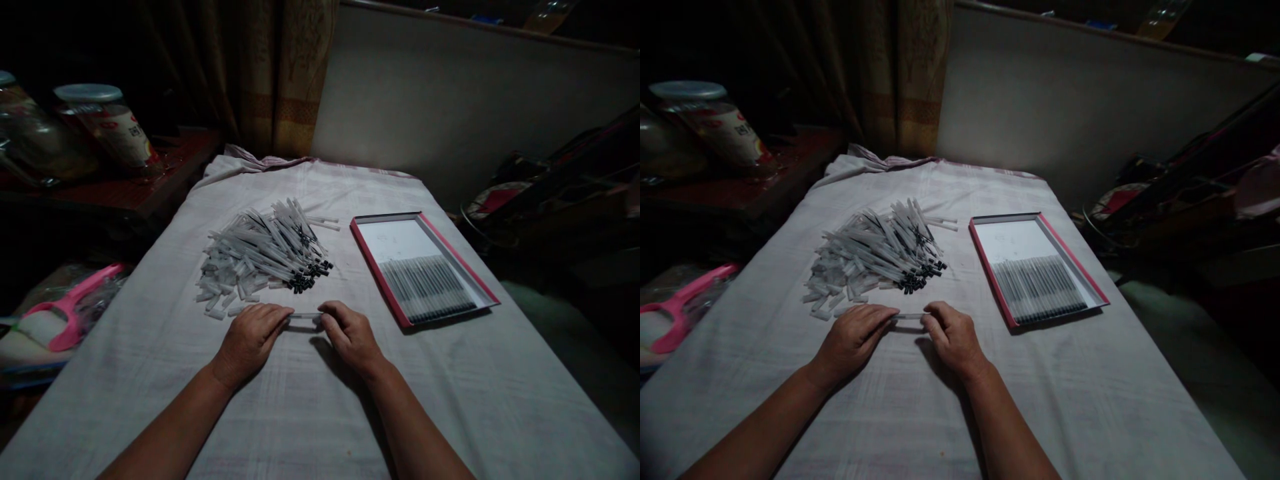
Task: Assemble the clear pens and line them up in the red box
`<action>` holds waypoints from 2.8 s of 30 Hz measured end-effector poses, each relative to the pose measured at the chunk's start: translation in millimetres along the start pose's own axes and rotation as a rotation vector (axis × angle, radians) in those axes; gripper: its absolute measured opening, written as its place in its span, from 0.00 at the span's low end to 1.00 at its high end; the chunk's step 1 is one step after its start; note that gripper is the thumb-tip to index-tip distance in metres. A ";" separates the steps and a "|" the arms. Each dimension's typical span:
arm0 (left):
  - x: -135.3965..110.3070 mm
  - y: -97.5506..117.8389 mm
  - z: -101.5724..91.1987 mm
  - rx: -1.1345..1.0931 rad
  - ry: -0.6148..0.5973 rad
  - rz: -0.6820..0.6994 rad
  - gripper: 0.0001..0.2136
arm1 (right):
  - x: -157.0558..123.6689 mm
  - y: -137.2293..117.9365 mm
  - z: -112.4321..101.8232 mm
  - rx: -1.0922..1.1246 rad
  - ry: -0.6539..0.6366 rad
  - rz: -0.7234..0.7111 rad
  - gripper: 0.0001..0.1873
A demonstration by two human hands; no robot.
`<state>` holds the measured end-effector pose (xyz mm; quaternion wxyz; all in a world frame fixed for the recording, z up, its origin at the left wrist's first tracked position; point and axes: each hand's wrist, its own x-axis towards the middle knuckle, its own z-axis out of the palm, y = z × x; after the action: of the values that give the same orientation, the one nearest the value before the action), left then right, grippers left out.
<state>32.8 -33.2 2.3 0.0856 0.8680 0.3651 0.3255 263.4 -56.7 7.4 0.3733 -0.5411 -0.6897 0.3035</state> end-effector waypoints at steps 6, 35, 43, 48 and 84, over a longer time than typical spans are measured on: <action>-0.3 -0.7 -0.1 -0.004 -0.008 -0.014 0.09 | -0.9 -0.2 -1.5 -0.001 -0.008 -0.004 0.09; 0.4 0.3 -0.2 -0.009 -0.015 -0.034 0.10 | -1.4 1.3 -2.3 0.021 -0.013 0.010 0.08; 0.9 1.4 -1.6 -0.001 -0.022 -0.034 0.09 | -1.6 -0.5 -4.0 0.003 -0.014 -0.006 0.07; 0.5 0.7 -0.1 0.001 -0.019 -0.028 0.09 | -2.0 0.1 -3.9 0.004 -0.015 -0.025 0.07; 2.8 2.2 -0.1 0.011 -0.016 -0.015 0.10 | 0.7 -2.4 -1.1 -0.017 0.010 0.019 0.10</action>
<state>35.4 -32.9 4.6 0.0863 0.8682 0.3728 0.3158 263.0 -56.5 10.1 0.3695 -0.5522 -0.6852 0.2984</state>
